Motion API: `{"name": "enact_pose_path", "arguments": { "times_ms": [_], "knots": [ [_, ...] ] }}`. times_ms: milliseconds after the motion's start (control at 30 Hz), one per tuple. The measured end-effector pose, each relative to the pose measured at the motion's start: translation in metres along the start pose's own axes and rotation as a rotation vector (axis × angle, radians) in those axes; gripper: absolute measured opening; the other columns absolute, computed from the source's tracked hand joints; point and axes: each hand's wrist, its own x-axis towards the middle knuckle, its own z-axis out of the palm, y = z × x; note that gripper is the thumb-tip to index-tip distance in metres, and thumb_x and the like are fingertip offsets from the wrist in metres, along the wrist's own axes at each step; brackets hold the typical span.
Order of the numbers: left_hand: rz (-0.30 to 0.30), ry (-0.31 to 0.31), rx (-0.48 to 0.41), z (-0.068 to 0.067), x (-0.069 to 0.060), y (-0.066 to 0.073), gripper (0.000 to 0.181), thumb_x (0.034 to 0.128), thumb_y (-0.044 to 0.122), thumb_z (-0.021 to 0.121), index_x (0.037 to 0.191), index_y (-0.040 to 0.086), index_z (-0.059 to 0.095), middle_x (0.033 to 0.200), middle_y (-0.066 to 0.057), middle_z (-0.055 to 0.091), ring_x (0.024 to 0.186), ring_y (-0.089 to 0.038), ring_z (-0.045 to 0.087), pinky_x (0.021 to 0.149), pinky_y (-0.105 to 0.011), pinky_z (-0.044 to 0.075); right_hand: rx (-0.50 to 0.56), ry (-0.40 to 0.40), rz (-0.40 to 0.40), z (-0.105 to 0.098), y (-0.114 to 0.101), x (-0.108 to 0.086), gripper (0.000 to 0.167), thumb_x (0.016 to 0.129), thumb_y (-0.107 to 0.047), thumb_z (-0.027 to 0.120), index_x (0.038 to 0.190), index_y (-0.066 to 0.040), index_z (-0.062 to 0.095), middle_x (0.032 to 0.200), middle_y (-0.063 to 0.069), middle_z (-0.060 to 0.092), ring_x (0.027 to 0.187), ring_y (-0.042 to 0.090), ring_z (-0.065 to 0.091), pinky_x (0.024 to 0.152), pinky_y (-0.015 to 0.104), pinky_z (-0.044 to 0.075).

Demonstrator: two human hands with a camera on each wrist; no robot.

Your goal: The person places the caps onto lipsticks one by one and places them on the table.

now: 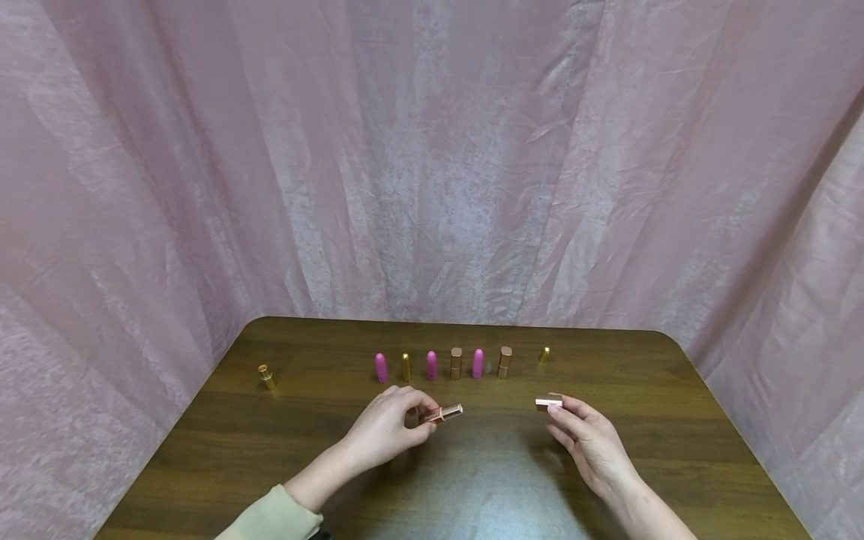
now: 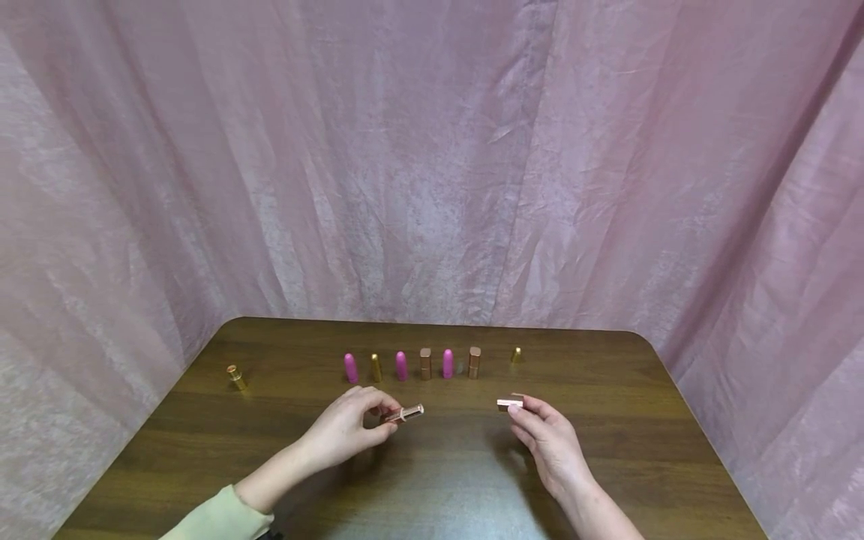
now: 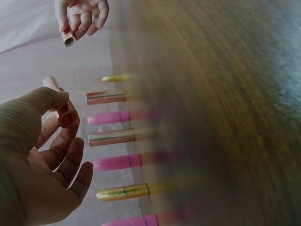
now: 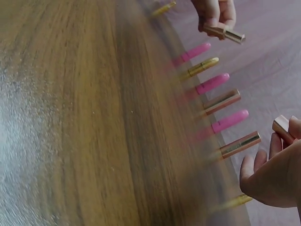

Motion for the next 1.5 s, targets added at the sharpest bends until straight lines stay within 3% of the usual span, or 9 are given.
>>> {"name": "enact_pose_path", "arguments": {
  "times_ms": [200,367,733,1233,1500],
  "knots": [
    [0.032,0.014,-0.003,0.0,0.004,0.003,0.024,0.0899,0.028,0.079,0.113,0.024,0.075,0.102,0.016,0.067,0.096,-0.006,0.057,0.088,-0.035,0.048,-0.001,-0.017,-0.013,0.007,0.008,0.0,0.031,0.096,-0.003,0.066,0.125,0.001,0.057,0.118,0.002,0.065,0.109,0.012,0.062,0.102,0.038,0.05],
    [0.006,0.004,-0.031,-0.001,0.009,0.01,0.018,0.09,0.031,0.079,0.106,0.027,0.073,0.098,0.017,0.065,0.092,-0.007,0.055,0.082,-0.03,0.047,-0.005,-0.04,-0.01,0.017,0.011,-0.002,0.039,0.095,-0.003,0.067,0.131,0.005,0.053,0.119,0.004,0.067,0.111,0.016,0.062,0.1,0.037,0.05],
    [0.027,0.015,-0.038,0.0,0.017,0.024,0.017,0.0884,0.03,0.081,0.103,0.027,0.073,0.098,0.017,0.064,0.093,-0.006,0.054,0.085,-0.032,0.048,0.022,-0.082,-0.016,0.043,0.015,-0.006,0.037,0.093,-0.001,0.068,0.128,0.007,0.057,0.112,0.005,0.071,0.102,0.016,0.064,0.089,0.031,0.054],
    [0.045,0.011,-0.056,0.004,0.02,0.031,0.019,0.0872,0.029,0.083,0.103,0.026,0.073,0.1,0.016,0.065,0.093,-0.008,0.055,0.085,-0.032,0.048,0.046,-0.155,0.007,0.062,0.018,-0.007,0.04,0.093,0.0,0.068,0.129,0.011,0.056,0.116,0.007,0.067,0.104,0.016,0.064,0.093,0.035,0.054],
    [0.048,0.013,-0.069,0.007,0.019,0.032,0.021,0.0862,0.029,0.084,0.103,0.027,0.071,0.099,0.016,0.064,0.091,-0.009,0.055,0.082,-0.031,0.047,0.082,-0.169,0.038,0.07,0.021,-0.007,0.021,0.094,-0.001,0.066,0.114,0.001,0.06,0.11,0.004,0.066,0.102,0.015,0.063,0.096,0.038,0.053]
  ]
}}
